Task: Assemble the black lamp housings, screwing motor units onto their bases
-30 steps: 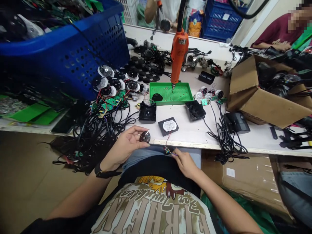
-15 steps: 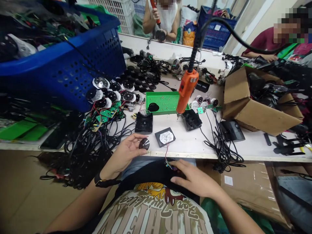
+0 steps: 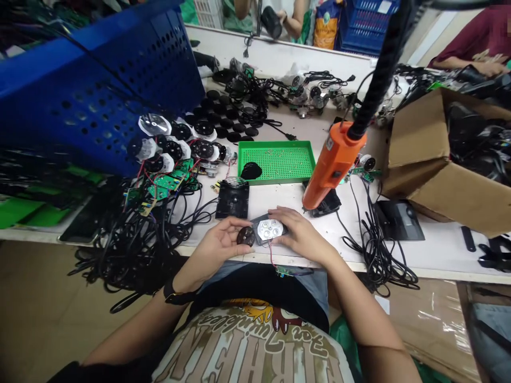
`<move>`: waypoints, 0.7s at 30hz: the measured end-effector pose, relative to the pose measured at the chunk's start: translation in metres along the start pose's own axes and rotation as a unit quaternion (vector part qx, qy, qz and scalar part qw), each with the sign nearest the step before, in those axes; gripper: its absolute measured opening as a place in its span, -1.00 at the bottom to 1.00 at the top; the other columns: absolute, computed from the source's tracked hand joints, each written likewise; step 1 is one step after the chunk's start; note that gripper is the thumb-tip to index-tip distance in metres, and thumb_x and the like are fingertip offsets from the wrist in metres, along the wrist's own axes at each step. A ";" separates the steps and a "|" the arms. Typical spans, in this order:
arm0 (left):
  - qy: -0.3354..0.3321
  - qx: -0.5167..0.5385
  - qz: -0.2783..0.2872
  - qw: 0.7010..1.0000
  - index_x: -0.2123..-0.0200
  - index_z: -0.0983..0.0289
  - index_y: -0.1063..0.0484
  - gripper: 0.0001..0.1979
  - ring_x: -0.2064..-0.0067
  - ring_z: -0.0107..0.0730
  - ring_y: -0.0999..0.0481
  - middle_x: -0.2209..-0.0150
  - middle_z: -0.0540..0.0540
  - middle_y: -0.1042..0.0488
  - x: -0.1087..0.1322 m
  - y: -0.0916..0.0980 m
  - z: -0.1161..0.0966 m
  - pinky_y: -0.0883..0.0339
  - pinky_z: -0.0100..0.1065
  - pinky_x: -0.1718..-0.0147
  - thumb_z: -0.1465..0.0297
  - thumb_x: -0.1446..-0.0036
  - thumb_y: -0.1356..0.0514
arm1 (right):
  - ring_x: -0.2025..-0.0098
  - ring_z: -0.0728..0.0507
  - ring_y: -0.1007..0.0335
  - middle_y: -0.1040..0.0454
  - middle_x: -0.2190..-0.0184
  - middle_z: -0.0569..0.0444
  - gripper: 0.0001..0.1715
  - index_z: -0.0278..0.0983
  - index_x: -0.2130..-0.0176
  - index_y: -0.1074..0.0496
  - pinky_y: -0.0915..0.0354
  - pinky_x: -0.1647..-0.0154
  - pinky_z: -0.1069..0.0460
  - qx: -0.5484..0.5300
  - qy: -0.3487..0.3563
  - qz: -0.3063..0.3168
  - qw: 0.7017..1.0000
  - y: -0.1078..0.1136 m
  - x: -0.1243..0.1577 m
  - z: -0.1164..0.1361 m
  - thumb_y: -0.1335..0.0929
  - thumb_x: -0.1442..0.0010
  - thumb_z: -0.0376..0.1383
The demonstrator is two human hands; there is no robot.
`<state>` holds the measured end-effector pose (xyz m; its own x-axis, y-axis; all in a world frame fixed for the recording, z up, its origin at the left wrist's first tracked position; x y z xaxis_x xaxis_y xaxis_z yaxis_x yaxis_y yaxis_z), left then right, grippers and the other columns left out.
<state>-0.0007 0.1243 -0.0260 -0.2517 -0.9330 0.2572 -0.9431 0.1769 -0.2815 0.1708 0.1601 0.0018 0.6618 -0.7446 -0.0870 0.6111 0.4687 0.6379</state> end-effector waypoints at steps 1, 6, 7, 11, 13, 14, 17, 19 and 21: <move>-0.003 0.000 -0.007 1.000 0.08 0.27 -0.45 -0.45 0.15 -0.36 -0.61 0.15 0.09 -0.60 0.001 0.002 -0.001 -0.50 -0.36 0.17 0.41 0.12 -0.59 | -0.42 -0.36 -0.26 -0.42 -0.34 -0.13 -0.38 -0.18 -0.27 -0.40 -0.22 -0.43 -0.40 0.003 -0.006 -0.003 1.000 0.000 0.000 0.001 -0.48 -0.31 -0.09; 0.014 -0.004 -0.014 1.000 0.06 0.28 -0.45 -0.43 0.12 -0.33 -0.62 0.14 0.11 -0.61 0.005 0.008 -0.001 -0.52 -0.33 0.12 0.38 0.11 -0.59 | -0.24 -0.34 -0.40 -0.50 -0.22 -0.11 -0.47 -0.19 -0.24 -0.41 -0.35 -0.30 -0.36 0.022 -0.056 -0.036 0.998 0.000 0.012 0.010 -0.47 -0.33 -0.19; 0.021 -0.006 -0.010 1.000 0.04 0.28 -0.45 -0.42 0.11 -0.32 -0.62 0.13 0.11 -0.61 0.005 0.007 -0.001 -0.52 -0.31 0.10 0.37 0.11 -0.59 | -0.24 -0.35 -0.39 -0.50 -0.22 -0.11 -0.47 -0.18 -0.24 -0.41 -0.36 -0.30 -0.37 0.020 -0.061 -0.038 0.997 -0.002 0.015 0.012 -0.46 -0.33 -0.20; 0.009 -0.046 0.006 0.999 0.02 0.27 -0.49 -0.43 0.05 -0.25 -0.62 0.07 0.14 -0.56 0.001 -0.006 -0.005 -0.51 -0.24 0.01 0.32 0.08 -0.58 | -0.28 -0.36 -0.34 -0.45 -0.25 -0.10 -0.44 -0.13 -0.30 -0.37 -0.33 -0.34 -0.39 0.020 -0.070 -0.048 0.996 -0.008 0.021 0.014 -0.43 -0.36 -0.21; -0.041 -0.101 0.005 0.994 0.02 0.25 -0.54 -0.49 0.05 -0.25 -0.60 0.04 0.13 -0.48 -0.001 -0.014 -0.015 -0.51 -0.25 0.03 0.29 0.04 -0.56 | -0.30 -0.37 -0.32 -0.43 -0.26 -0.10 -0.43 -0.10 -0.32 -0.36 -0.32 -0.35 -0.40 0.023 -0.066 -0.054 0.996 -0.009 0.021 0.013 -0.41 -0.37 -0.20; -0.070 -0.139 0.005 0.988 0.02 0.23 -0.56 -0.51 0.09 -0.28 -0.59 0.04 0.11 -0.45 -0.002 -0.019 -0.020 -0.51 -0.27 0.08 0.28 0.01 -0.55 | -0.31 -0.37 -0.32 -0.42 -0.27 -0.10 -0.43 -0.09 -0.32 -0.35 -0.32 -0.35 -0.40 0.024 -0.064 -0.058 0.996 -0.010 0.021 0.013 -0.41 -0.38 -0.20; -0.151 -0.261 0.000 0.953 -0.04 0.17 -0.58 -0.56 0.29 -0.43 -0.48 0.08 0.08 -0.43 -0.002 -0.032 -0.033 -0.46 -0.32 0.27 0.25 -0.09 -0.50 | -0.32 -0.36 -0.31 -0.40 -0.27 -0.11 -0.42 -0.08 -0.33 -0.34 -0.31 -0.36 -0.39 0.025 -0.060 -0.069 0.996 -0.011 0.023 0.011 -0.40 -0.37 -0.24; -0.199 -0.318 -0.012 0.927 -0.06 0.17 -0.56 -0.58 0.28 -0.40 -0.45 0.07 0.09 -0.43 -0.002 -0.037 -0.040 -0.45 -0.29 0.23 0.31 -0.14 -0.47 | -0.32 -0.36 -0.30 -0.39 -0.28 -0.12 -0.40 -0.10 -0.33 -0.34 -0.30 -0.37 -0.39 0.023 -0.059 -0.075 0.995 -0.013 0.024 0.011 -0.41 -0.36 -0.26; -0.238 -0.358 -0.027 0.903 -0.07 0.17 -0.55 -0.60 0.12 -0.26 -0.49 0.05 0.11 -0.45 -0.002 -0.039 -0.044 -0.45 -0.20 0.05 0.40 -0.15 -0.45 | -0.32 -0.36 -0.30 -0.39 -0.27 -0.14 -0.39 -0.13 -0.34 -0.34 -0.31 -0.37 -0.39 0.021 -0.059 -0.084 0.995 -0.014 0.025 0.010 -0.42 -0.35 -0.27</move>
<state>0.0273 0.1333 0.0253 -0.2399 -0.9450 -0.2224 -0.8931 0.1250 0.4321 0.1744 0.1303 -0.0022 0.4950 -0.8625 -0.1049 0.6882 0.3156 0.6533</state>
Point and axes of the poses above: each hand's wrist, its own x-axis away from the middle knuckle, its own y-axis out of the back of the hand, z = x × y, the point moved 9 cm from there along -x, towards the middle knuckle
